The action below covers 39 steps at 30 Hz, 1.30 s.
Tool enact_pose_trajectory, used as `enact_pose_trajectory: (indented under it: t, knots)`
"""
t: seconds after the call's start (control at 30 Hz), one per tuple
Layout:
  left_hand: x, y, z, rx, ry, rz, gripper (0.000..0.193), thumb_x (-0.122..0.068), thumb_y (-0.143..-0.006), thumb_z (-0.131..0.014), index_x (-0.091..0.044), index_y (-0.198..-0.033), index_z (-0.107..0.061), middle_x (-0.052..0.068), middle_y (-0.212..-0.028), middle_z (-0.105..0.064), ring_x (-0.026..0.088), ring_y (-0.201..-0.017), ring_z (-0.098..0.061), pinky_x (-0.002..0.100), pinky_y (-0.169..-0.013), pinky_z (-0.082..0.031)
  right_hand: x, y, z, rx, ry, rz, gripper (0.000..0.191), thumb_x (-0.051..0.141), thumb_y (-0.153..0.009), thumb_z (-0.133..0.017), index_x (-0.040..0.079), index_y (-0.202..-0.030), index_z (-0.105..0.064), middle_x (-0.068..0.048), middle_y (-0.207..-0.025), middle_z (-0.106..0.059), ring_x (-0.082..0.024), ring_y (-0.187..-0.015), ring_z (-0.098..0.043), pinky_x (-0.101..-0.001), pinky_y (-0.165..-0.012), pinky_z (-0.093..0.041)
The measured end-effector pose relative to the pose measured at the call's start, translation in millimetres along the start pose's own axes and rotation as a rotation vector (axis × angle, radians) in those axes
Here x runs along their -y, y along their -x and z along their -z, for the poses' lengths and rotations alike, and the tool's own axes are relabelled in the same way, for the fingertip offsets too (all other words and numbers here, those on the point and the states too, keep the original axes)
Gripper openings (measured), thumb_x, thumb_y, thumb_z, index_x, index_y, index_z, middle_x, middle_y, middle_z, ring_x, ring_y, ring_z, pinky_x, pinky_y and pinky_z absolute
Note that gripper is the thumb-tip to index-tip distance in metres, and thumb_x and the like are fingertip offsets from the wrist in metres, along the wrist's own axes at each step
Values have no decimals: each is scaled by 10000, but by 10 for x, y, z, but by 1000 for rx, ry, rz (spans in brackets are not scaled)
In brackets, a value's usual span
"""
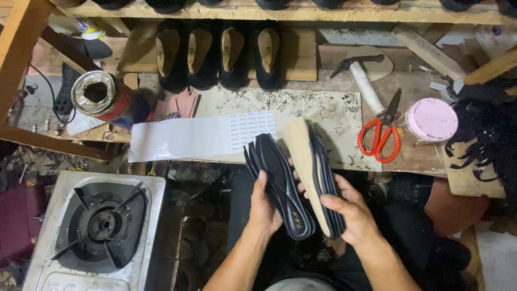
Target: The person sits on the floor of a shoe workshop and sorts stacks of beige insoles and black sandal soles, pairing and aligning them by type and color. They fan through the stacks, match pieces together, and place the sorted piles on the workbench and shelf.
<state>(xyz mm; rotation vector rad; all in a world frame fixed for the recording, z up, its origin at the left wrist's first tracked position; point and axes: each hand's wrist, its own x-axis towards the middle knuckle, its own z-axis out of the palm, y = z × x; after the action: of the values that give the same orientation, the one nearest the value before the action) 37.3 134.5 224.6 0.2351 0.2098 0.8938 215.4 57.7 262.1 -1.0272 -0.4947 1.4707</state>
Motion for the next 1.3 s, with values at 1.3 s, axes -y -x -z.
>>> enact_pose_trajectory:
  t: [1.3]
  knots:
    - [-43,-6,-6,-239,-63,-49,723,-589,-977,-504,-30,-1435,-498,161,-1372,-625,301,-1256,-608,474,-1104,-468,-19,88,-529,21,1241,435,648,239,-680,-877,-2,-1243,-665,-179,-1445,-530,-343,-1272,-572,-399,-1021,-480]
